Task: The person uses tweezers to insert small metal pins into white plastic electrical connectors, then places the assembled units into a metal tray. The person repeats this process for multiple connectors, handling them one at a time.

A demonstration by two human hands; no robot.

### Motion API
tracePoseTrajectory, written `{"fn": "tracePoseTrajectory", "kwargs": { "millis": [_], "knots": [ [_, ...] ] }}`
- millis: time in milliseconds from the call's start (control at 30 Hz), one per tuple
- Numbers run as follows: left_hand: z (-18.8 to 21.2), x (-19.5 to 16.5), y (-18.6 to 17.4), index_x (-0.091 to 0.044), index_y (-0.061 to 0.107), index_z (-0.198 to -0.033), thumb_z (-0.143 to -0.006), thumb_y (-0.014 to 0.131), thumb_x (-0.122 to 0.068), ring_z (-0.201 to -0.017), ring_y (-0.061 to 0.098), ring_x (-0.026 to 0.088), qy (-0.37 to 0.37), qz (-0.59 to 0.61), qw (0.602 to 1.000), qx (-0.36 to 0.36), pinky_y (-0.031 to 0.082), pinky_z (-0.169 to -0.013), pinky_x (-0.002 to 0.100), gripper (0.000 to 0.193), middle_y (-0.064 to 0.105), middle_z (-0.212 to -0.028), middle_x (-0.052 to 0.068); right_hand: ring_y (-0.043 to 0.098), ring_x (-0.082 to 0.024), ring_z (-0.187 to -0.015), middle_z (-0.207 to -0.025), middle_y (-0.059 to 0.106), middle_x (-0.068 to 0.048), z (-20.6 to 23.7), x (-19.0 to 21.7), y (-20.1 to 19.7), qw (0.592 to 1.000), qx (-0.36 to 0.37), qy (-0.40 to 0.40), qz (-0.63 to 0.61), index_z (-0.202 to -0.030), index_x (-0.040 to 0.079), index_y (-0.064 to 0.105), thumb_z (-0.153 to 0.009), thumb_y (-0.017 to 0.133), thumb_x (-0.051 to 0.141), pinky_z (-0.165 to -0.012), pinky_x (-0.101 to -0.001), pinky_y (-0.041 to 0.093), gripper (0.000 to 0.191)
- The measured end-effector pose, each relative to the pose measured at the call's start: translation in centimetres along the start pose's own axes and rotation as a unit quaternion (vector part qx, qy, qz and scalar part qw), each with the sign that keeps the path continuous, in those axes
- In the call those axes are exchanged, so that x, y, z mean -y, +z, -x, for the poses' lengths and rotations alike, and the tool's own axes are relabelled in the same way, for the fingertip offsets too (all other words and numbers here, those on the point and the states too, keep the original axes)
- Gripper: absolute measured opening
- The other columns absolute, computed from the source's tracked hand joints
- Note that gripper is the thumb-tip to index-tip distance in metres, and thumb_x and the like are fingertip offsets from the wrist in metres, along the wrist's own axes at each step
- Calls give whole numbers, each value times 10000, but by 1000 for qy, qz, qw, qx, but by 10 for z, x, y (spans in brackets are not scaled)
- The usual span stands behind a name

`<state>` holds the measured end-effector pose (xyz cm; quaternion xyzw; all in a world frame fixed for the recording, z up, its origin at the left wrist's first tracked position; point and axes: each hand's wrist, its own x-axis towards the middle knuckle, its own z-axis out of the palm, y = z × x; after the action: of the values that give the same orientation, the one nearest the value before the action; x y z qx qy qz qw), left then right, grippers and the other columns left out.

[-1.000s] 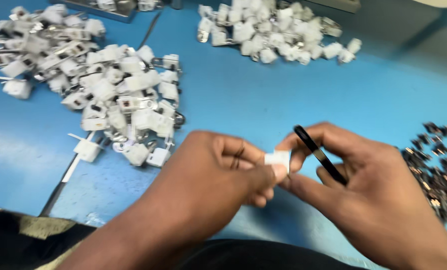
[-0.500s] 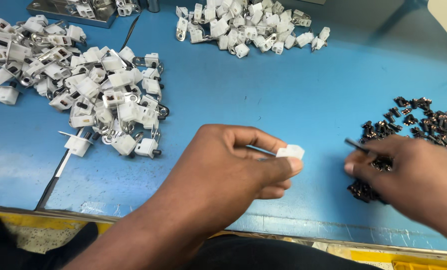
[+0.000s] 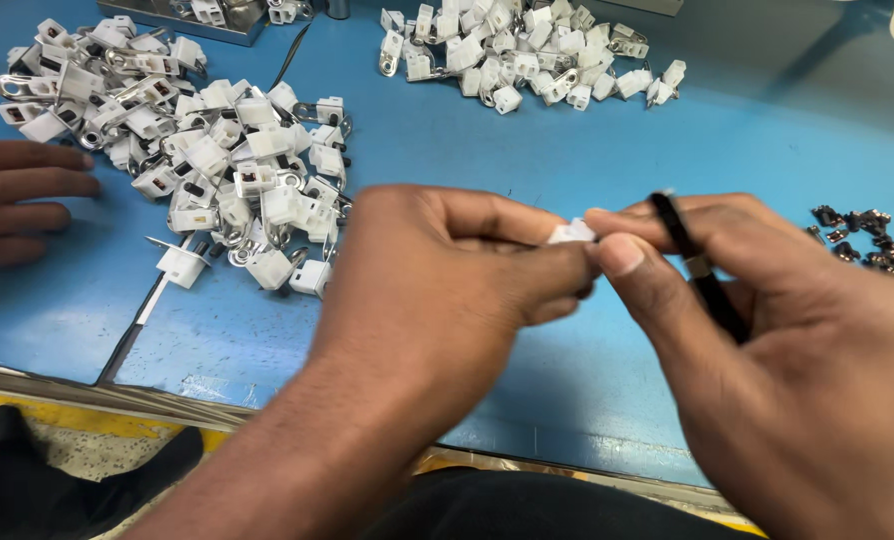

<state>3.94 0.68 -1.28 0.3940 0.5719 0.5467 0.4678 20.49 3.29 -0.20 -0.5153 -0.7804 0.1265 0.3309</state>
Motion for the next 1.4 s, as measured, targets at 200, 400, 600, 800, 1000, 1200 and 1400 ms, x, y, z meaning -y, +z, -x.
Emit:
{"fn": "tracePoseTrajectory", "kwargs": {
  "millis": [200, 400, 600, 800, 1000, 1200, 1400],
  "knots": [
    [1, 6, -15, -3, 849, -1012, -812, 844, -197, -712, 764, 79, -9, -13, 1000, 19, 613, -658, 232, 278, 854, -796, 54, 625, -119, -771, -1061, 729, -103, -42, -21, -15, 952, 121, 110, -258, -1251, 79, 718, -1043, 577, 221, -691, -304, 534, 289],
    [-3, 3, -15, -2, 832, -1031, -806, 851, -207, -686, 747, 63, 10, -16, 999, 32, 604, -631, 221, 305, 852, -780, 39, 627, -265, -1369, -1422, 622, -159, -81, -52, -15, 874, 128, 29, -468, -1238, 181, 462, -1096, 399, 179, -1118, -384, 483, 155],
    [-5, -6, -18, -6, 848, -1013, -801, 846, -207, -673, 721, 55, 9, -33, 999, 41, 601, -620, 220, 293, 850, -753, 33, 581, -315, -1421, -1422, 553, -194, -67, -13, 4, 872, 136, -125, -453, -1235, 160, 431, -1184, 349, 147, -1242, -456, 480, 98],
    [-12, -11, -23, -22, 848, -994, -798, 861, -216, -706, 712, 58, 5, -31, 998, 47, 616, -637, 219, 277, 851, -757, 40, 587, -277, -1437, -1416, 565, -156, -77, -16, 7, 883, 115, -113, -440, -1271, 182, 427, -1206, 321, 192, -1275, -444, 481, 125],
    [-21, -18, -30, -46, 876, -897, -777, 872, -247, -678, 696, 78, -24, -97, 994, 37, 602, -640, 257, 234, 819, -708, 55, 646, -271, -1370, -1388, 616, -157, -75, 20, 22, 891, 109, -145, -416, -1281, 169, 439, -1212, 335, 209, -1175, -417, 516, 131],
    [-27, -10, -41, -43, 855, -898, -757, 878, -206, -667, 741, 64, -13, -93, 995, 40, 625, -624, 250, 216, 834, -746, 33, 741, -214, -1106, -1204, 705, -140, -69, 29, 39, 898, 109, -59, -422, -1130, 85, 462, -1088, 385, 131, -897, -368, 613, 99],
    [-59, -12, -104, -180, 818, -994, -775, 877, -289, -658, 717, 89, 36, -332, 927, -174, 567, -570, 284, 251, 796, -844, -6, 573, -110, -746, -1051, 678, -122, -163, -20, 108, 813, 137, 211, -525, -1215, 27, 569, -981, 570, -5, -706, -281, 516, 235]
  ]
}}
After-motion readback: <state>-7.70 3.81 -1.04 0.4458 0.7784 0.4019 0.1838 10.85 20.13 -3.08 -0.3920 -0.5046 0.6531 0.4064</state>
